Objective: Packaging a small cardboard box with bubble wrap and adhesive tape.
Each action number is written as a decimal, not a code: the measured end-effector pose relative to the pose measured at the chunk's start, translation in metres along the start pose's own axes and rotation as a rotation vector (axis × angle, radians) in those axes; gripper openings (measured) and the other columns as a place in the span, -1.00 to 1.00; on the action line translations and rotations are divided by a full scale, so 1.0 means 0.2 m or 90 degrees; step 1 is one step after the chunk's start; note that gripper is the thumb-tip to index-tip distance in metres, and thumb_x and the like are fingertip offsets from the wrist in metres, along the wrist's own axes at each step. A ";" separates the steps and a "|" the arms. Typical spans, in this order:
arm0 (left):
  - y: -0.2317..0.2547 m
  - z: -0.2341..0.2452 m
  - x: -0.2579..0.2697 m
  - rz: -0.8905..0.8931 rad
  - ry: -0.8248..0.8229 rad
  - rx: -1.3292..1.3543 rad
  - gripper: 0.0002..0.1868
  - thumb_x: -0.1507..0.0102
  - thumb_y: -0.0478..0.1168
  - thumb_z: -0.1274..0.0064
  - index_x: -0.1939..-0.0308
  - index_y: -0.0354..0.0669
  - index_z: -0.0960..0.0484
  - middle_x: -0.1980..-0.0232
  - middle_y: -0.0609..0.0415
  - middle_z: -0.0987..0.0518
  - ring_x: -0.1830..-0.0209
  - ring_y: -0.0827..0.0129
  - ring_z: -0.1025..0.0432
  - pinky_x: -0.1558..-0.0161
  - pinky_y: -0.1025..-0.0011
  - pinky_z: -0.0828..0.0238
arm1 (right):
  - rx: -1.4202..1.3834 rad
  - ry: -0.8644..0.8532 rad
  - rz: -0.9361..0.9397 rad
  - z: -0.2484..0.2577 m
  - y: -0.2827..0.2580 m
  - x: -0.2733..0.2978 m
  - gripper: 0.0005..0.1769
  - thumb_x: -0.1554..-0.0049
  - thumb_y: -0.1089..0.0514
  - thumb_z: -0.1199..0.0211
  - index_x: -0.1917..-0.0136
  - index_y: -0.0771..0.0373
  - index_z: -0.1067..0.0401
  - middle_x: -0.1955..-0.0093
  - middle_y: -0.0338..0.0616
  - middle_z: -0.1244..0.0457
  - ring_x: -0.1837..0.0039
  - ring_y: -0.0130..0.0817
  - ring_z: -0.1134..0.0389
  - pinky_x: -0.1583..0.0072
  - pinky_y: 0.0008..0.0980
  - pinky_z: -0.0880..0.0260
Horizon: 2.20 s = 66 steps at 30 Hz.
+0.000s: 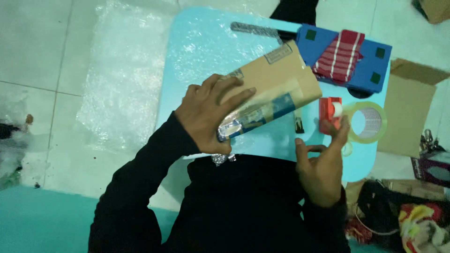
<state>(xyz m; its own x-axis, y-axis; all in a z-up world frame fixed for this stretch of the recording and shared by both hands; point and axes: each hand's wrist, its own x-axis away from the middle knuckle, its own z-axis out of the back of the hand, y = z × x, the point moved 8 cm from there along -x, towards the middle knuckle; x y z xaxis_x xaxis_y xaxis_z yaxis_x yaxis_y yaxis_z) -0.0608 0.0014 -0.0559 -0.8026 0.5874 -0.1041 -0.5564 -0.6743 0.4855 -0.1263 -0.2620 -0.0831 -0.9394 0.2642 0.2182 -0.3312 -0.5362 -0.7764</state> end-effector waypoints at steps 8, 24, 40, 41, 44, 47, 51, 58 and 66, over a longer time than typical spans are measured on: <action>0.02 -0.19 -0.01 -0.075 -0.084 -0.024 0.28 0.20 0.36 -0.34 -0.54 0.18 -0.14 -0.48 -0.12 -0.17 -0.49 -0.28 -0.04 -0.10 -0.23 -0.20 | -0.082 0.047 0.078 0.10 0.01 0.02 0.10 -0.15 0.27 -0.29 -0.69 0.28 0.39 -0.58 0.23 -0.10 -0.02 -0.23 -0.38 0.12 -0.33 -0.46; -0.27 -0.22 0.13 -0.037 -0.165 -0.056 0.16 0.19 0.25 -0.24 -0.51 0.28 -0.23 -0.47 -0.08 -0.25 -0.47 -0.30 -0.05 -0.15 -0.30 -0.18 | 0.120 -0.058 0.149 -0.13 0.11 -0.08 0.02 -0.23 0.19 -0.26 -0.63 0.38 0.41 -0.34 0.34 -0.30 -0.12 -0.06 -0.49 -0.01 -0.13 -0.53; -0.22 -0.23 0.09 -0.046 -0.121 -0.042 0.13 0.17 0.21 -0.25 -0.50 0.26 -0.26 -0.48 -0.06 -0.26 -0.48 -0.34 -0.05 -0.19 -0.32 -0.17 | 0.103 -0.003 0.162 -0.23 0.11 -0.29 -0.09 -0.15 0.32 -0.33 -0.59 0.28 0.15 0.07 0.12 -0.43 0.13 -0.27 -0.49 0.11 -0.34 -0.47; -0.22 -0.24 0.09 -0.044 -0.123 -0.040 0.13 0.17 0.21 -0.25 -0.50 0.26 -0.26 -0.48 -0.06 -0.26 -0.48 -0.34 -0.05 -0.19 -0.32 -0.17 | 0.103 -0.005 0.160 -0.22 0.10 -0.28 -0.09 -0.15 0.32 -0.33 -0.59 0.28 0.15 0.07 0.12 -0.43 0.13 -0.27 -0.49 0.11 -0.34 -0.47; -0.23 -0.27 0.10 -0.045 -0.138 -0.061 0.11 0.18 0.22 -0.26 -0.48 0.29 -0.29 -0.49 -0.01 -0.26 -0.48 -0.32 -0.04 -0.16 -0.31 -0.17 | -0.002 -0.051 0.085 -0.21 0.09 -0.28 -0.17 -0.19 0.34 -0.28 -0.55 0.29 0.16 0.09 0.09 -0.37 0.24 -0.29 -0.47 0.24 -0.37 -0.47; -0.25 -0.31 0.10 -0.032 -0.185 -0.098 0.05 0.18 0.24 -0.27 -0.42 0.36 -0.33 -0.49 0.06 -0.24 -0.48 -0.32 -0.01 -0.15 -0.29 -0.16 | -0.046 -0.052 0.018 -0.17 0.11 -0.28 -0.23 -0.20 0.40 -0.23 -0.52 0.30 0.13 0.14 0.06 -0.37 0.29 -0.33 -0.43 0.26 -0.38 -0.43; -0.24 -0.31 0.12 -0.038 -0.172 -0.077 0.06 0.18 0.26 -0.26 -0.44 0.35 -0.35 -0.51 0.09 -0.24 -0.50 -0.32 -0.01 -0.14 -0.30 -0.17 | -0.051 -0.055 0.033 -0.15 0.12 -0.28 -0.27 -0.22 0.44 -0.21 -0.50 0.31 0.12 0.14 0.08 -0.36 0.28 -0.37 -0.43 0.25 -0.40 -0.44; -0.12 -0.29 0.13 -0.086 -0.134 -0.037 0.03 0.12 0.37 -0.23 -0.43 0.34 -0.34 -0.53 0.01 -0.21 -0.48 -0.37 0.02 -0.11 -0.39 -0.13 | -0.053 -0.063 0.054 -0.15 0.16 -0.29 -0.29 -0.22 0.44 -0.14 -0.51 0.32 0.14 0.11 0.08 -0.34 0.26 -0.33 -0.47 0.24 -0.39 -0.47; -0.12 -0.33 0.14 -0.054 -0.147 -0.054 0.05 0.15 0.28 -0.18 -0.47 0.35 -0.32 -0.55 0.04 -0.21 -0.52 -0.37 0.02 -0.17 -0.36 -0.13 | -0.049 -0.062 0.042 -0.15 0.17 -0.29 -0.31 -0.24 0.39 -0.16 -0.51 0.34 0.12 0.10 0.09 -0.35 0.25 -0.30 -0.47 0.21 -0.37 -0.47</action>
<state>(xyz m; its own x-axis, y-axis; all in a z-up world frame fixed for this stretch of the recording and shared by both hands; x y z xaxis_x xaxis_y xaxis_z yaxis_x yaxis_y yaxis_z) -0.0836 0.0040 -0.1285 -0.6870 0.7238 0.0646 -0.6436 -0.6473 0.4084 -0.0802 -0.2719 -0.1407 -0.9645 0.1486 0.2184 -0.2636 -0.4854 -0.8336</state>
